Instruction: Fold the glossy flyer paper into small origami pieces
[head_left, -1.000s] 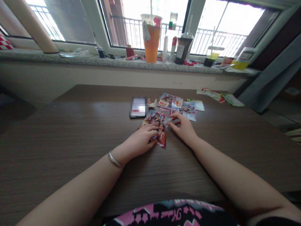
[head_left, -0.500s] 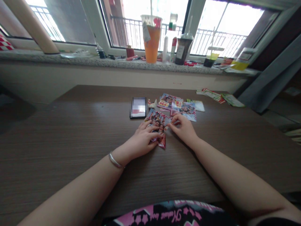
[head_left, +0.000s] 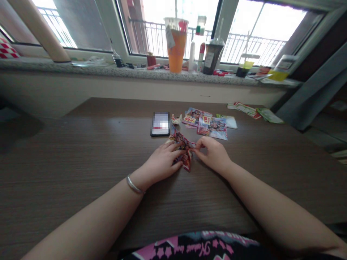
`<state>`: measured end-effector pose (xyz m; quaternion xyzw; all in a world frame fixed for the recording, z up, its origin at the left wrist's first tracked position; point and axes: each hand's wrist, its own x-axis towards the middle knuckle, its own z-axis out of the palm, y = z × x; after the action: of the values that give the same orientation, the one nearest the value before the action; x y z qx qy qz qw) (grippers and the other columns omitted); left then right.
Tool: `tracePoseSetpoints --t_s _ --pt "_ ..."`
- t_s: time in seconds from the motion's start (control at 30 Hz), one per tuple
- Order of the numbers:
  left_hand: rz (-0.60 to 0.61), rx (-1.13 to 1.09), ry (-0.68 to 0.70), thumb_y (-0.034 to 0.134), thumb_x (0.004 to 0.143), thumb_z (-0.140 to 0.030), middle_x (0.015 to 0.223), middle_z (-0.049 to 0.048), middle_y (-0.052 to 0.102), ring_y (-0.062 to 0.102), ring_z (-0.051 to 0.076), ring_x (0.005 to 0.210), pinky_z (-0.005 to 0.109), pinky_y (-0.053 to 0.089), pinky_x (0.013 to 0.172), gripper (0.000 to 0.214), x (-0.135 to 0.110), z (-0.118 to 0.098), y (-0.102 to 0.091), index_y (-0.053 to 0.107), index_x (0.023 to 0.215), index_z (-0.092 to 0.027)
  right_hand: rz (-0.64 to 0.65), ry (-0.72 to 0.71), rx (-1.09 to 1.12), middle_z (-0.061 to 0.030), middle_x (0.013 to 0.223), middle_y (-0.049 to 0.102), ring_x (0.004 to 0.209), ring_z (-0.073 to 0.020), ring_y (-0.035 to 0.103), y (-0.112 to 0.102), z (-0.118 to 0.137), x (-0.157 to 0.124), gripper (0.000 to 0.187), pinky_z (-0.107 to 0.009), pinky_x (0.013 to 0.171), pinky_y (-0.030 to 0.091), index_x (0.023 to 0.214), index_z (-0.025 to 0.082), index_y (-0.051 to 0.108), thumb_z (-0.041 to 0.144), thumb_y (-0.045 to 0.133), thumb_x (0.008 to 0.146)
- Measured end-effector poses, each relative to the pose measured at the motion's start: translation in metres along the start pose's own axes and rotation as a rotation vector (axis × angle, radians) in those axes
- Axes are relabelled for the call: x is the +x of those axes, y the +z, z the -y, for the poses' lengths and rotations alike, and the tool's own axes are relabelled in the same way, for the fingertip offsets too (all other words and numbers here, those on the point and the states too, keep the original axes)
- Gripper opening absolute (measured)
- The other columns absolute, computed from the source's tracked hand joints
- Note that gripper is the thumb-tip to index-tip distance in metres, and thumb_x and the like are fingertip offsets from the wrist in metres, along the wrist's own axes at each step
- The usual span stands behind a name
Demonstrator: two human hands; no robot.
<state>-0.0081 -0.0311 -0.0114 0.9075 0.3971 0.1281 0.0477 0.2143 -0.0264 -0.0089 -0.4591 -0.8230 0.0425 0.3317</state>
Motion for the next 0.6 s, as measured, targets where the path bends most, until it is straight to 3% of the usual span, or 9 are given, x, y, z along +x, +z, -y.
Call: tracePoseSetpoints --t_s 0.37,0.53,0.6 --pt "-0.027 0.015 -0.107 0.048 0.092 -0.041 0.143 0.0129 0.047 0.041 0.030 0.133 0.048 0.035 0.110 0.047 -0.0016 0.0001 0.0004 0.051 0.134 -0.020 0.033 0.062 0.000 -0.0013 0.081 0.064 0.074 -0.0173 0.061 -0.0009 0.0041 -0.0018 0.008 -0.027 0.066 0.045 0.084 0.023 0.053 0.027 0.060 0.083" --pt "-0.055 -0.028 -0.089 0.053 0.091 -0.038 0.129 0.0118 0.055 0.053 0.028 0.118 0.044 0.043 0.103 0.035 -0.0015 -0.0015 -0.0021 0.061 0.119 -0.020 0.026 0.175 0.158 0.0000 0.082 0.065 0.070 -0.0158 0.063 0.0025 0.0052 -0.0026 0.028 -0.028 0.066 0.049 0.105 0.023 0.054 0.027 0.064 0.079" --pt "-0.055 -0.045 -0.060 0.055 0.089 -0.035 0.119 0.0100 0.059 0.057 0.026 0.109 0.042 0.047 0.097 0.027 -0.0010 -0.0015 -0.0021 0.066 0.110 -0.021 0.035 0.177 0.201 -0.0010 0.084 0.066 0.070 -0.0152 0.062 0.0035 0.0052 -0.0024 0.022 -0.028 0.067 0.051 0.100 0.022 0.057 0.025 0.063 0.079"
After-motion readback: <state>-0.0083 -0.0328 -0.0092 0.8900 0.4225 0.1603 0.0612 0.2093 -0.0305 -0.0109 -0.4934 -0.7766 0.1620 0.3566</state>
